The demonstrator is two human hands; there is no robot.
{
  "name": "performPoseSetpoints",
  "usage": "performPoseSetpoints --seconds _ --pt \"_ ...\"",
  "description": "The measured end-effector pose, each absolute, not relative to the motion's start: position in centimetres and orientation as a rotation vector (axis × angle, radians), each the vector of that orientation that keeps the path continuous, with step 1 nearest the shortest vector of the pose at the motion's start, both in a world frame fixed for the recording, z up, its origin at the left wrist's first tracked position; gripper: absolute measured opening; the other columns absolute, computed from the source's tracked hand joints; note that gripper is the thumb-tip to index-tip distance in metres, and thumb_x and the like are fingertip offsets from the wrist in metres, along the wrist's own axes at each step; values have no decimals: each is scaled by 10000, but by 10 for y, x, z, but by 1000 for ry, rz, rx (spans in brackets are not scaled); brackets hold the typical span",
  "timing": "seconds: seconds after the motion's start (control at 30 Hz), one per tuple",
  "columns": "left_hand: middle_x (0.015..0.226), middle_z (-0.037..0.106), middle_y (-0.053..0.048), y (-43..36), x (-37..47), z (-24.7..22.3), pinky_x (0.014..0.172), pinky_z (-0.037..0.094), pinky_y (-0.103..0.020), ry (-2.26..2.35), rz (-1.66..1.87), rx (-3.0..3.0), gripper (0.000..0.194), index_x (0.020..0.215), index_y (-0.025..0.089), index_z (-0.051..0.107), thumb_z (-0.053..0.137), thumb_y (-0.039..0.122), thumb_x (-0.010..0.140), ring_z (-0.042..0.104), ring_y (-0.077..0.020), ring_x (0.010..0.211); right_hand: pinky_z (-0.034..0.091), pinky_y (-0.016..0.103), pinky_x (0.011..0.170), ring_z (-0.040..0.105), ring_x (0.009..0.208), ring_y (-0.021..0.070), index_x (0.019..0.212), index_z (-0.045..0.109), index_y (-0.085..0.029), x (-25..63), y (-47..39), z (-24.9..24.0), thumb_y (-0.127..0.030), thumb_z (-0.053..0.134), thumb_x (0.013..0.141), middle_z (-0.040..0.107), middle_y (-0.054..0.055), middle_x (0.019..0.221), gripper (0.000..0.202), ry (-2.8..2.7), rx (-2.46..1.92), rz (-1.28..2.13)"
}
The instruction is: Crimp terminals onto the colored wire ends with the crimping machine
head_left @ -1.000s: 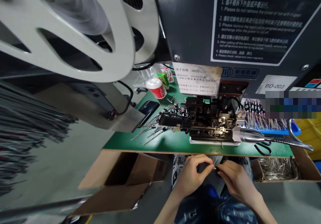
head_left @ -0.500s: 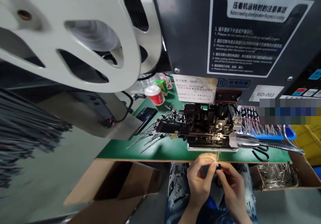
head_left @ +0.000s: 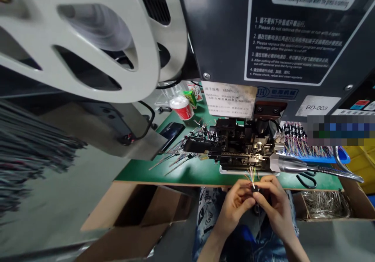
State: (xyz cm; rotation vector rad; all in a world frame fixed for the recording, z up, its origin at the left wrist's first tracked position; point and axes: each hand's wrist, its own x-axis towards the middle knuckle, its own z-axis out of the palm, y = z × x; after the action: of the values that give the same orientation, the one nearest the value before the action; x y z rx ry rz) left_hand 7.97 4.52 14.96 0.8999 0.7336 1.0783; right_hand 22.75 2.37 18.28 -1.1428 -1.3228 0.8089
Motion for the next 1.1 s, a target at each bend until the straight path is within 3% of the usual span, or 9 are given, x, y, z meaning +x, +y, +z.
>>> performPoseSetpoints --seconds 0.13,0.27,0.33,0.5,0.6,0.8,1.1 --pt "750 768 -57 52 75 162 722 586 -280 738 980 947 445 841 162 764 958 532 686 730 -210 720 528 305 748 655 869 216 1056 808 -273 231 28 180 -341 721 969 705 52 973 140 -1401 -1110 927" --pt "713 762 -51 56 78 170 700 604 -293 778 1038 1014 328 803 168 764 915 455 758 722 -211 665 574 295 689 658 729 176 1178 746 -274 230 33 172 -349 753 952 780 58 1052 238 -1208 -1097 945" --pt "686 751 -36 58 80 172 684 608 -281 815 1069 1089 263 796 175 759 890 403 786 711 -200 633 588 295 673 679 700 175 1147 753 -262 226 36 169 -354 762 943 805 64 1038 224 -1174 -1124 848" --pt "662 705 -10 63 85 169 583 575 -206 961 1198 1268 166 736 183 741 840 298 803 682 -169 595 622 374 831 785 854 256 966 824 -242 216 49 171 -383 739 945 837 79 930 165 -1266 -1264 562" --pt "718 733 -26 66 87 162 545 582 -206 995 1250 1287 115 789 188 768 793 293 828 692 -174 593 645 375 804 793 813 256 932 825 -231 209 55 173 -441 707 964 836 82 891 243 -1196 -1239 641" --pt "781 807 -53 74 90 153 613 612 -231 1027 1363 1429 86 892 226 813 732 213 865 758 -209 661 676 364 729 810 766 265 907 812 -205 199 62 179 -551 733 926 835 98 849 355 -1025 -1223 746" --pt "727 792 -45 80 94 151 569 578 -227 1092 1469 1514 113 845 238 809 716 184 879 740 -199 603 696 322 781 839 814 246 987 816 -208 201 67 182 -376 743 960 860 85 912 185 -1071 -1198 727"
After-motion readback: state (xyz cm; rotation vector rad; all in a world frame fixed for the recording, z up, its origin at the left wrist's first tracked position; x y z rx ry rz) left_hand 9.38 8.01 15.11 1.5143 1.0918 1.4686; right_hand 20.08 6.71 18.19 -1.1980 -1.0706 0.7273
